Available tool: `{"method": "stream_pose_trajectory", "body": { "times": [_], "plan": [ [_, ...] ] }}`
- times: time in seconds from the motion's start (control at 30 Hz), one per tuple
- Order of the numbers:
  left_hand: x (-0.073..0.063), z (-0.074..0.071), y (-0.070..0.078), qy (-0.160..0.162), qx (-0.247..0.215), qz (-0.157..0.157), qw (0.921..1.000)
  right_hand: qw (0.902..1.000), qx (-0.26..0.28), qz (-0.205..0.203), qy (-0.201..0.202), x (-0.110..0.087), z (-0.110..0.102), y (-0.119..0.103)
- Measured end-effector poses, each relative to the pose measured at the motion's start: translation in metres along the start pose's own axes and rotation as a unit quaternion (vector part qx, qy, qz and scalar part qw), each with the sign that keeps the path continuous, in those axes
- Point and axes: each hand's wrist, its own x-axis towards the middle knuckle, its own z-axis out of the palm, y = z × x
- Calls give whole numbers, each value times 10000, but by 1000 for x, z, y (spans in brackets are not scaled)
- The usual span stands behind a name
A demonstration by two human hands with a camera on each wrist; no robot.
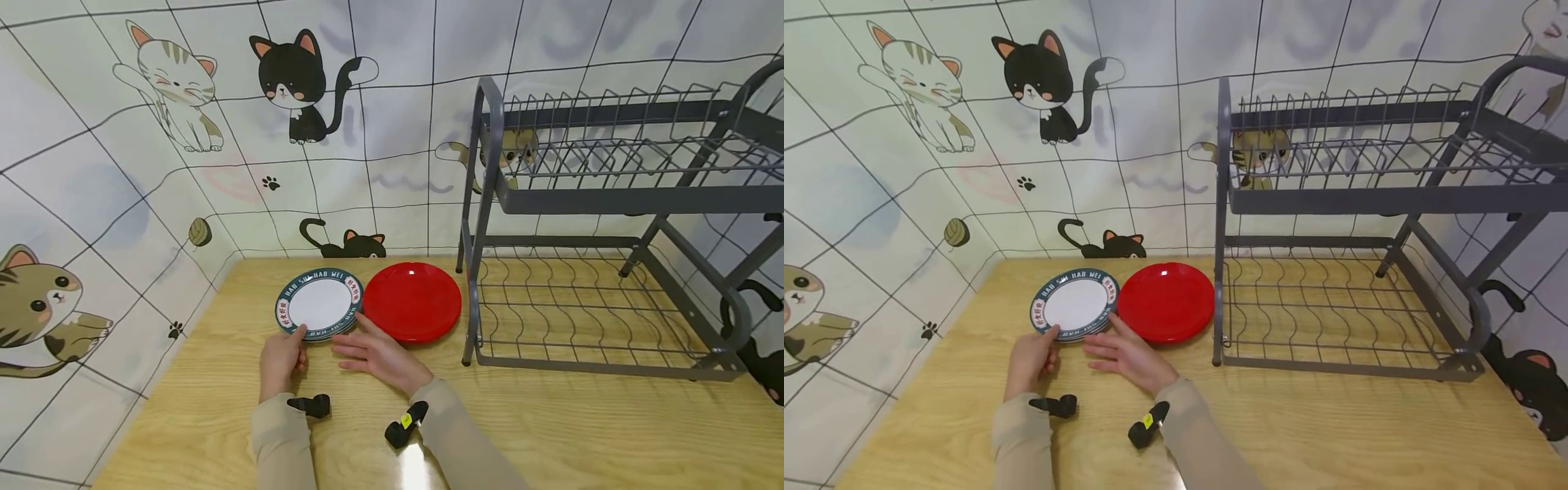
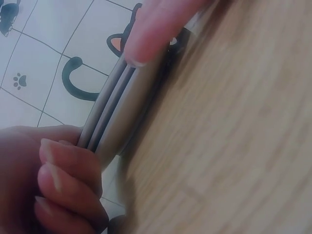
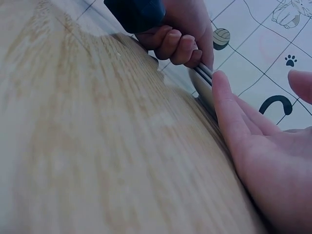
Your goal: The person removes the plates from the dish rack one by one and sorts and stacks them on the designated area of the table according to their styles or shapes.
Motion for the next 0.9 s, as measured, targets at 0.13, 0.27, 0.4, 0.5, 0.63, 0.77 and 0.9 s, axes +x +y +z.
{"method": "stream_pose_trajectory", "body": {
  "times": [0.13, 0.27, 0.4, 0.5, 0.63, 0.77, 0.9],
  "plan": [
    [0, 0, -1, -98, -130, -138, 9998, 10000, -22, 12, -26, 1, 1, 2],
    [2, 3, 0, -141, -269, -128, 9995, 9995, -286, -11, -110, 0, 0, 1],
    [6, 3, 1, -38, -762, -92, 9970, 9988, -439, -134, -151, -3, -1, -3],
    [8, -3, 1, 310, -1217, -22, 9921, 9987, -450, -224, -96, -7, 1, -5],
    [3, -12, 9, 642, -1197, 366, 9901, 9953, -935, -235, 6, -15, 13, -12],
    [-7, -16, 27, 727, -1073, 845, 9880, 9663, -2533, -328, 314, -34, 38, -37],
    [-20, -17, 42, 944, -777, 1309, 9838, 8318, -5443, -431, 1006, -76, 70, -76]
  ]
}}
